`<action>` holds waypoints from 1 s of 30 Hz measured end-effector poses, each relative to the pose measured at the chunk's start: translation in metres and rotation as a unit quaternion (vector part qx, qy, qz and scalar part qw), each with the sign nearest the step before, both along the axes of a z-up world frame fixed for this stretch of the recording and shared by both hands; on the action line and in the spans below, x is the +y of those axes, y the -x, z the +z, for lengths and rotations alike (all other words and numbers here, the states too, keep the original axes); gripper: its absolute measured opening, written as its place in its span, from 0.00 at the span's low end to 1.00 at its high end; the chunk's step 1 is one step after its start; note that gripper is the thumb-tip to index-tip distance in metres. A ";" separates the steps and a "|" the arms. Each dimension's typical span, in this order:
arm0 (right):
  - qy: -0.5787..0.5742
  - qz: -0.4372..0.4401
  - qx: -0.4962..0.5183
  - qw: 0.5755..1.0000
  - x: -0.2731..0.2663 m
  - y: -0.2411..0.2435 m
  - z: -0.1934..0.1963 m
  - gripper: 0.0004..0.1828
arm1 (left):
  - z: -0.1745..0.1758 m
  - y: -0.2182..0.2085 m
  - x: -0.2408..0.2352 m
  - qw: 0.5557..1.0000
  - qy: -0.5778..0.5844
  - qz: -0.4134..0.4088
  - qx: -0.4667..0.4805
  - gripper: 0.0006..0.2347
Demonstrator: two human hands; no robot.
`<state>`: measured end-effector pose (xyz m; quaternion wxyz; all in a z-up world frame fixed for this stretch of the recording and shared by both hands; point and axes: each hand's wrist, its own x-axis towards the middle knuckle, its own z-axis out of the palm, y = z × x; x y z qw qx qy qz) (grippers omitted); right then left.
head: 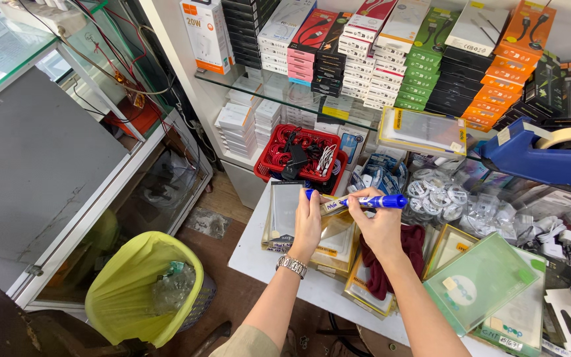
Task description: The person applies adhesive tape to small product boxes and writes on them with a blue marker. They handle multiple boxes one at a time, placing tape on the front and writing text on the surface.
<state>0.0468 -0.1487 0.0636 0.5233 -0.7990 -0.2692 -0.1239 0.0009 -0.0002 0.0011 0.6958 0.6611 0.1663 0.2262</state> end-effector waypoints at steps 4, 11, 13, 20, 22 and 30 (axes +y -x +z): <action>-0.010 -0.005 0.000 1.000 0.000 -0.001 0.000 0.07 | -0.003 0.001 0.000 1.000 0.000 -0.002 0.013 0.12; -0.001 -0.005 0.000 1.000 0.000 0.000 0.002 0.08 | -0.009 -0.002 0.000 1.000 0.001 -0.003 -0.006 0.13; 0.003 -0.006 -0.013 1.000 0.000 -0.001 0.003 0.08 | -0.009 -0.002 -0.001 1.000 -0.009 0.000 -0.004 0.13; 0.002 0.006 -0.007 1.000 -0.003 -0.005 -0.003 0.07 | -0.003 -0.001 -0.001 1.000 0.008 -0.001 0.017 0.13; -0.017 -0.016 0.048 0.999 -0.004 -0.006 -0.009 0.06 | -0.004 0.000 0.000 1.000 0.017 -0.006 0.013 0.12; -0.168 -0.047 0.327 0.929 -0.021 -0.032 -0.026 0.18 | -0.004 -0.001 -0.004 0.999 -0.003 0.029 0.021 0.14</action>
